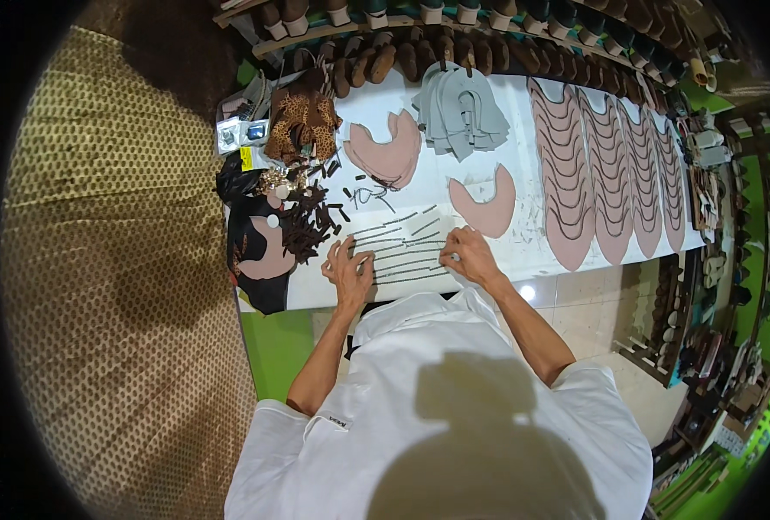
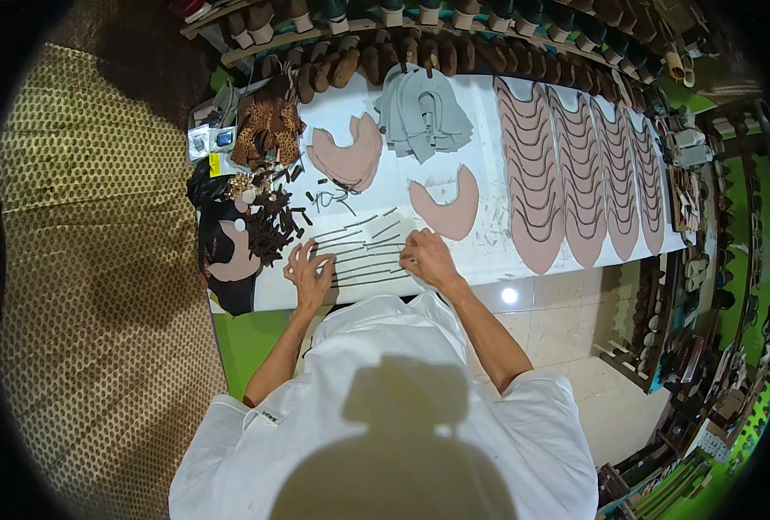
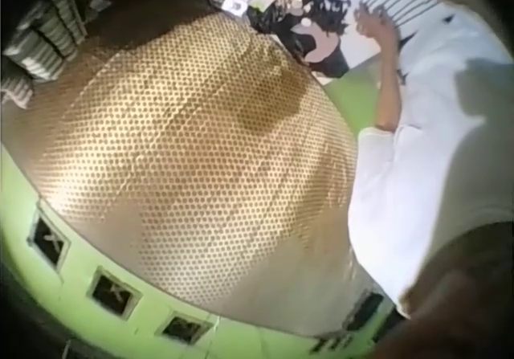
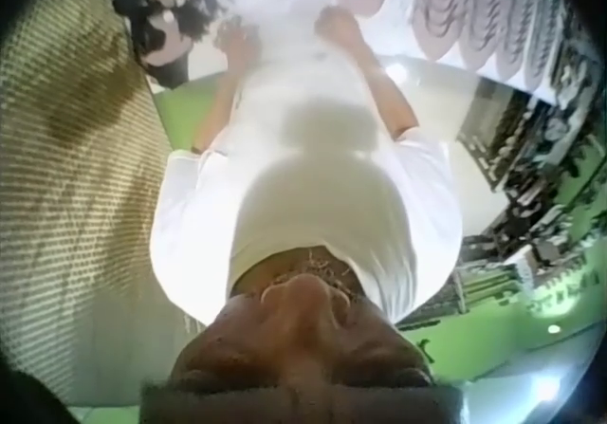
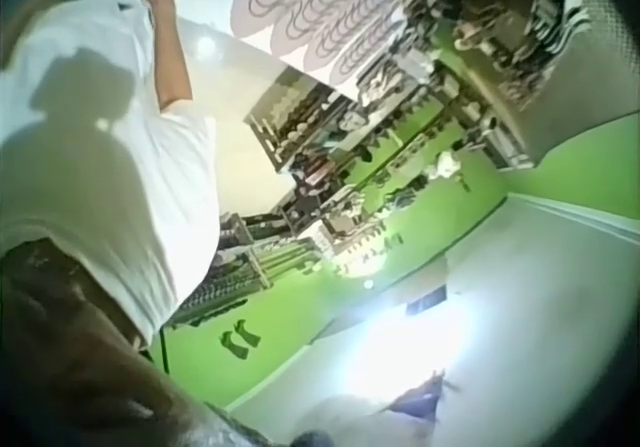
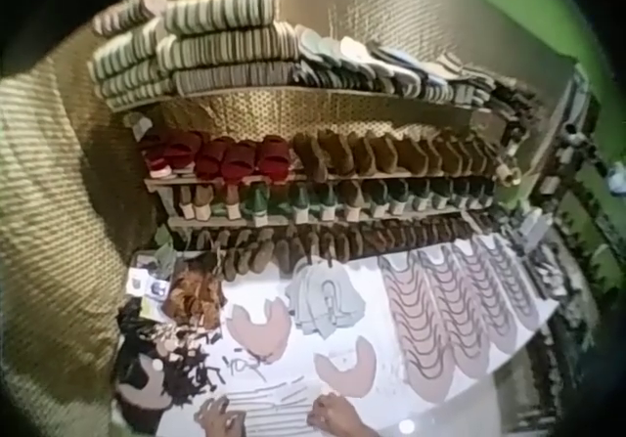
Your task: Organizing and matching cut leather shoe upper components on a layout table.
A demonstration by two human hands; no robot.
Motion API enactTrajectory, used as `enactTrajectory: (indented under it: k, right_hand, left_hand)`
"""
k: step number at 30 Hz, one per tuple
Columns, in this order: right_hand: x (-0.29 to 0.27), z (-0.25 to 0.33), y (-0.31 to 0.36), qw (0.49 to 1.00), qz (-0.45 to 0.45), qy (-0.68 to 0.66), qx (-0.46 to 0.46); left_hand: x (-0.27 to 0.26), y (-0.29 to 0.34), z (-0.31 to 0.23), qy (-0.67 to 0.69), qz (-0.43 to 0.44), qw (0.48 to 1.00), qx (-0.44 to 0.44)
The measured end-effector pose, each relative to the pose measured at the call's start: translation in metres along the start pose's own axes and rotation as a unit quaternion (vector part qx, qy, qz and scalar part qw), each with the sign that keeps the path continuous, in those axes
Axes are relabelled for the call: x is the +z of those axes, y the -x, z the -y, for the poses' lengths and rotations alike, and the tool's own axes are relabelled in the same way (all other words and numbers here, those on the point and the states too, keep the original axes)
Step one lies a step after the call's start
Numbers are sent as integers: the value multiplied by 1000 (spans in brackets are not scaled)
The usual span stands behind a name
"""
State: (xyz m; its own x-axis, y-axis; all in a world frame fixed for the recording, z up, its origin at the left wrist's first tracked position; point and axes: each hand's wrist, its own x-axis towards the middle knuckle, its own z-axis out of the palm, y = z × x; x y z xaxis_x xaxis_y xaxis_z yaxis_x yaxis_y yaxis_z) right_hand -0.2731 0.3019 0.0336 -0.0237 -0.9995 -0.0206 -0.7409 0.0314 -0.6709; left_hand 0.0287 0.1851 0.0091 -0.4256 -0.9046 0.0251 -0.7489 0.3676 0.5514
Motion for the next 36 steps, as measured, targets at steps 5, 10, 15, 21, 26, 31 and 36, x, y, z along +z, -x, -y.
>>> enactTrajectory:
  k: [5,10,15,21,26,31,36]
  right_hand:
    - [14,11,-13,997,46,58,-10]
    - [14,16,-19,984,44,155,-80]
    - [-11,29,-16,987,-11,112,-117]
    - [-50,12,0,989,-44,95,-99]
    - [-81,-27,31,986,-92,141,-22]
    - [-97,-64,61,974,-120,181,65]
    - [-93,-91,81,964,-140,174,141]
  left_hand:
    - [6,-9,-25,19,25,997,68]
    - [13,-23,-65,32,162,980,110]
    - [4,-36,-97,140,301,938,96]
    - [0,-52,-96,210,409,887,43]
    - [11,-86,-110,170,418,887,97]
    - [44,-119,-140,109,364,914,145]
    - [89,-148,-163,31,310,934,176]
